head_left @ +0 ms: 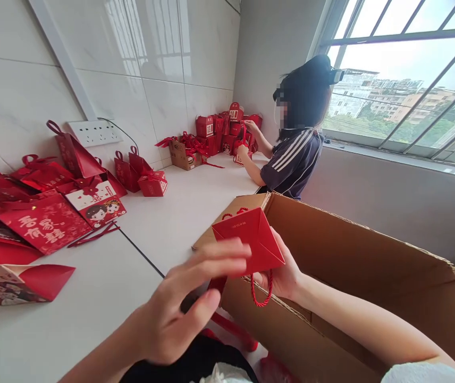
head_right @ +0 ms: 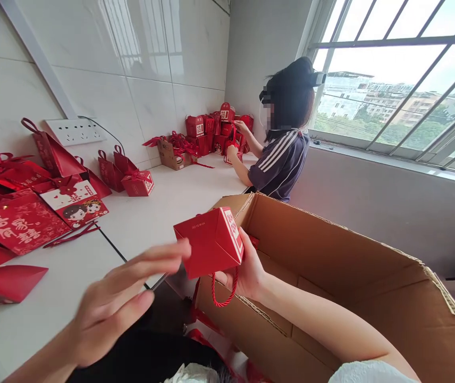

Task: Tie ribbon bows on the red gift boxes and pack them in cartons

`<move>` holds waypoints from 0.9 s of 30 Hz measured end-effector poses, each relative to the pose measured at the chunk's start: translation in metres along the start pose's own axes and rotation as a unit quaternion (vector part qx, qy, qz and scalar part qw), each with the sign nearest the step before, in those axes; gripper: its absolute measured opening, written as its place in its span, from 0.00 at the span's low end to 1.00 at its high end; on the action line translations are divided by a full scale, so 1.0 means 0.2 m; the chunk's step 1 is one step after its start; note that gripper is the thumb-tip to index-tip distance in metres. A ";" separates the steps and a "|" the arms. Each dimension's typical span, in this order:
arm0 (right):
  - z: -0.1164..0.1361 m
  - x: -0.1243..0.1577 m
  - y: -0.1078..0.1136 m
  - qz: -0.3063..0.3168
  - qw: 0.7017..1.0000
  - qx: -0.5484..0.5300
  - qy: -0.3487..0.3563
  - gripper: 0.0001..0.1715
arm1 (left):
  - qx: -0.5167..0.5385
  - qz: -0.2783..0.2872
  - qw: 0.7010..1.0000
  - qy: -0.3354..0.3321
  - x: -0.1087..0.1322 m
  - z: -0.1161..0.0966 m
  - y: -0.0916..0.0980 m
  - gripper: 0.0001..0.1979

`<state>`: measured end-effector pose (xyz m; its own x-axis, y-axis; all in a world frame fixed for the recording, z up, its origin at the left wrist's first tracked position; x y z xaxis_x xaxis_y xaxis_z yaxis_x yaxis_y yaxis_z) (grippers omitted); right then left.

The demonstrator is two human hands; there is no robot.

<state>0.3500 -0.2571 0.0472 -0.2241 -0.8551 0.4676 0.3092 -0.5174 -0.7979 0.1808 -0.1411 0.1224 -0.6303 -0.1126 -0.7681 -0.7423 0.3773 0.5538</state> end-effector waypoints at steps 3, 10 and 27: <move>-0.01 -0.02 -0.03 0.001 0.999 0.006 0.035 0.29 | -0.097 0.069 0.989 -0.089 -0.04 -0.03 -0.23 0.22; 0.05 -0.06 -0.04 -0.010 0.997 -0.008 0.071 0.30 | 0.103 0.119 0.947 -0.280 0.22 -0.13 -0.43 0.11; 0.20 -0.04 0.06 -0.062 0.922 0.267 0.272 0.28 | 0.216 0.038 0.961 -0.170 0.15 -0.10 -0.33 0.09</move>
<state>0.3925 -0.2573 0.0481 -0.6739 -0.7198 0.1665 0.6289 -0.6772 -0.3819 0.2062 -0.1883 0.0694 -0.5137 0.2092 -0.8321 -0.4870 0.7274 0.4835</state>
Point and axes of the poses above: each hand's wrist, its own x-axis away from the middle knuckle, its own y-axis out of the back of the hand, z = x × y, the point moved 3 cm from there along -x, towards the middle knuckle
